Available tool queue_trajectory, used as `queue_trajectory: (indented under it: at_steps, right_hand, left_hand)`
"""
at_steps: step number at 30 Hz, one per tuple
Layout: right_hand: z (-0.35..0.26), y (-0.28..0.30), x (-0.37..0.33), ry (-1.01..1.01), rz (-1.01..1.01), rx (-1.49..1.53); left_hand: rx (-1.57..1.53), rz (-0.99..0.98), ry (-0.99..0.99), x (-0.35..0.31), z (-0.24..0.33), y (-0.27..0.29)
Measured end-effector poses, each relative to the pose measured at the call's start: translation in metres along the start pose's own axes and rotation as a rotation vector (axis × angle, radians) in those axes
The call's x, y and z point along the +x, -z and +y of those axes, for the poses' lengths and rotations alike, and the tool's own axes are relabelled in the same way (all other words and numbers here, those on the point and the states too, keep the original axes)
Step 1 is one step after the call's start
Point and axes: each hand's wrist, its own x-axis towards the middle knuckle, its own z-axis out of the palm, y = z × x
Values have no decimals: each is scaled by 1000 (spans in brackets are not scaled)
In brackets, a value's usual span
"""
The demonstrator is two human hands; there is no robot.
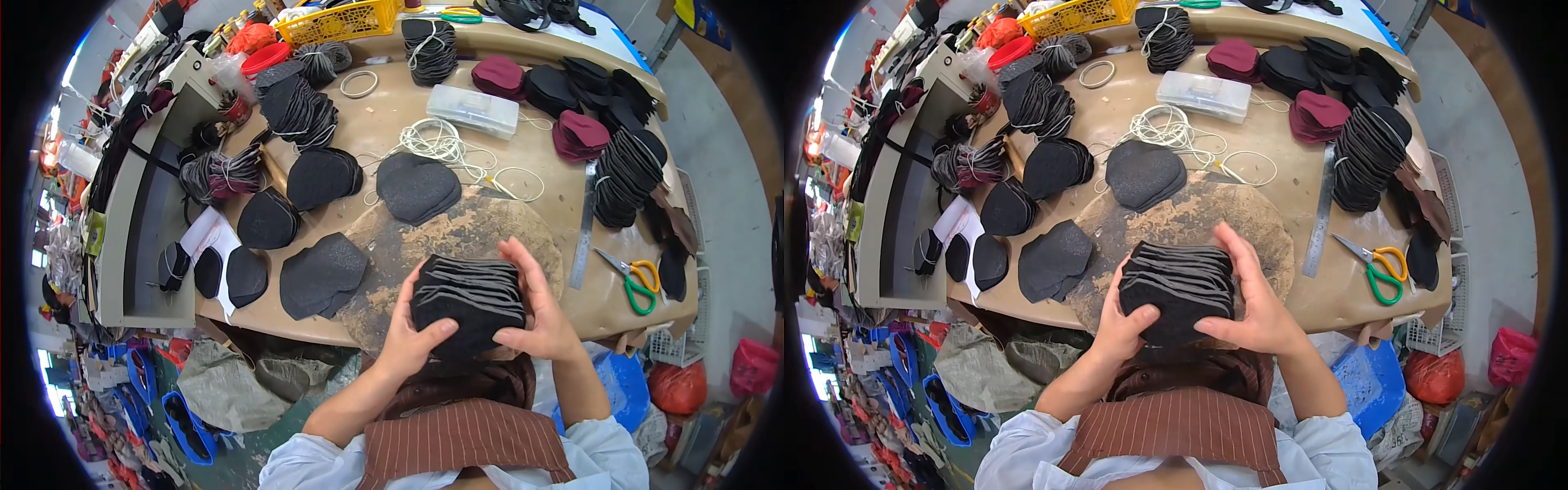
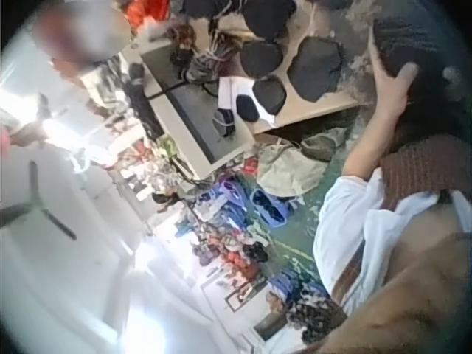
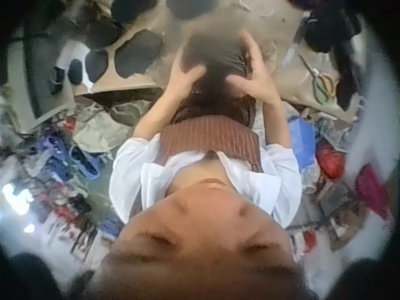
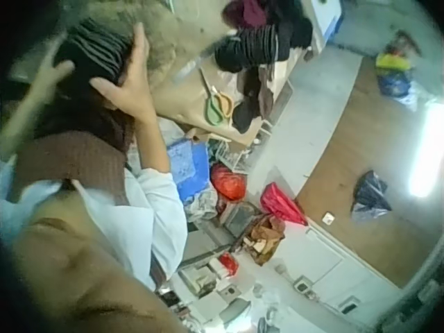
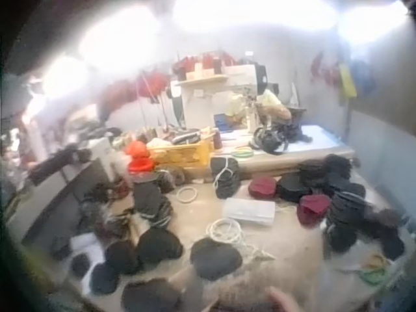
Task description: The person repeatedly picks up small, dark, quilted fabric pieces from a table, aligns them, and stacks them into neat piles. They occasionally pick up a completed stack, adjust it, and place it back down. The workspace is cluttered with similar fabric pieces, elastic bands, and scissors.
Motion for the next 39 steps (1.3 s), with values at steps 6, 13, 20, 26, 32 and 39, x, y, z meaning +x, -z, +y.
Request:
queue_trajectory:
  at_steps: [6, 13, 20, 26, 32, 39]
  right_hand:
    - [-15, -8, 1, -123, 55, 115]
    - [-16, 10, 6, -147, 140, 72]
    - [-2, 132, -2, 13, 359, 818]
    - [17, 116, 21, -351, 474, -205]
    - [-2, 109, 17, -86, 376, -1071]
    - [-15, 91, 23, -81, 361, -1291]
  left_hand:
    - [-16, 102, 79, 4, 4, -14]
    - [140, 48, 22, -3, 6, -25]
    - [875, -262, -159, -12, 31, 2]
    - [986, -206, -209, -40, 30, 27]
    - [1589, 190, -502, -29, 71, 99]
    - [1612, 2, -564, 13, 75, 120]
